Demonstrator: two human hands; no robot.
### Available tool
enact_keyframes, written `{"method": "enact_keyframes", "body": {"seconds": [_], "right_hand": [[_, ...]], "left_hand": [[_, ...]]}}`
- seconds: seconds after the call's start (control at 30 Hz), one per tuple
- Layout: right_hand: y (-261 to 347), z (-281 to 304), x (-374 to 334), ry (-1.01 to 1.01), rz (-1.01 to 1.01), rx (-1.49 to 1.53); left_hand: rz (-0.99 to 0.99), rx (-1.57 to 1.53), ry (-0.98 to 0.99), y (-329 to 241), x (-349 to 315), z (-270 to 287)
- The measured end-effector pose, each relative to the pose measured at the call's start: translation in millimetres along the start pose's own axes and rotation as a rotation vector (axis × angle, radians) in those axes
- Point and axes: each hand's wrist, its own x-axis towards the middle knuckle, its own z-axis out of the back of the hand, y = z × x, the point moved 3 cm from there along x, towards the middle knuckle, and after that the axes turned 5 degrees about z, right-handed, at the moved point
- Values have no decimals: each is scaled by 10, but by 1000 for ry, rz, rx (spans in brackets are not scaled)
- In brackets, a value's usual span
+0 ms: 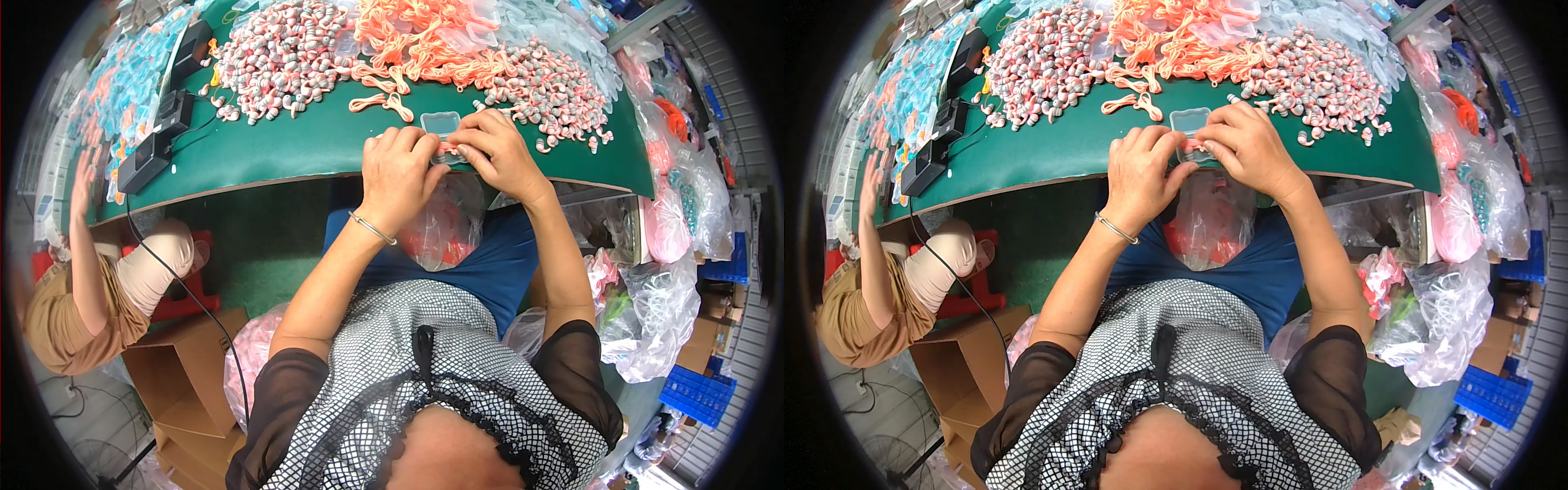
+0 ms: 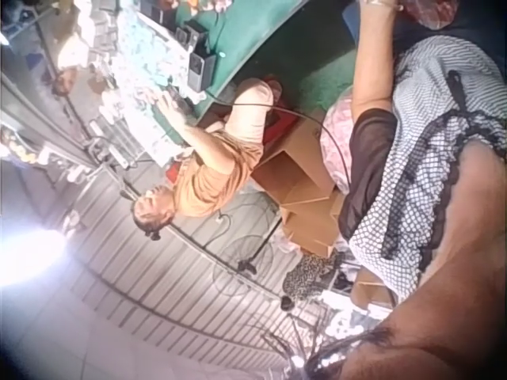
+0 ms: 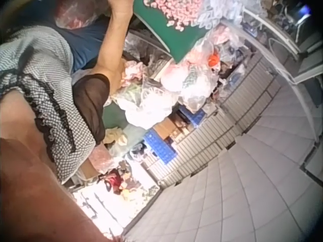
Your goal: Packing small pink ribbon decorative items into plastic cases and then into a plastic bag.
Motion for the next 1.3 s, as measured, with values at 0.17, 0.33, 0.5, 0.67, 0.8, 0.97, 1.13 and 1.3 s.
{"method": "enact_keyframes", "body": {"seconds": [0.17, 0.33, 0.5, 0.67, 0.8, 0.97, 1.13, 1.3], "right_hand": [[-81, 14, 140, -36, -80, -187], [-156, -43, 167, 1, -74, -223], [-84, 6, 71, -145, -93, 52], [177, 17, -111, -107, 48, 81], [140, -69, -145, -152, 19, 2], [84, -107, -152, -137, -85, 212], [27, -27, 3, 42, -142, 348], [-551, 224, 491, -320, -77, -236]], "left_hand": [[1, 13, 11, -9, 11, 10], [11, 13, 30, 3, 1, -10], [91, -45, 29, -9, 14, 33], [-59, 6, 4, 20, 55, 50], [-154, 37, -31, 18, 140, -25], [-182, -49, 17, 54, 142, -49], [-219, -128, 4, 120, 114, -40], [-201, -51, -133, -81, 53, 117]]}}
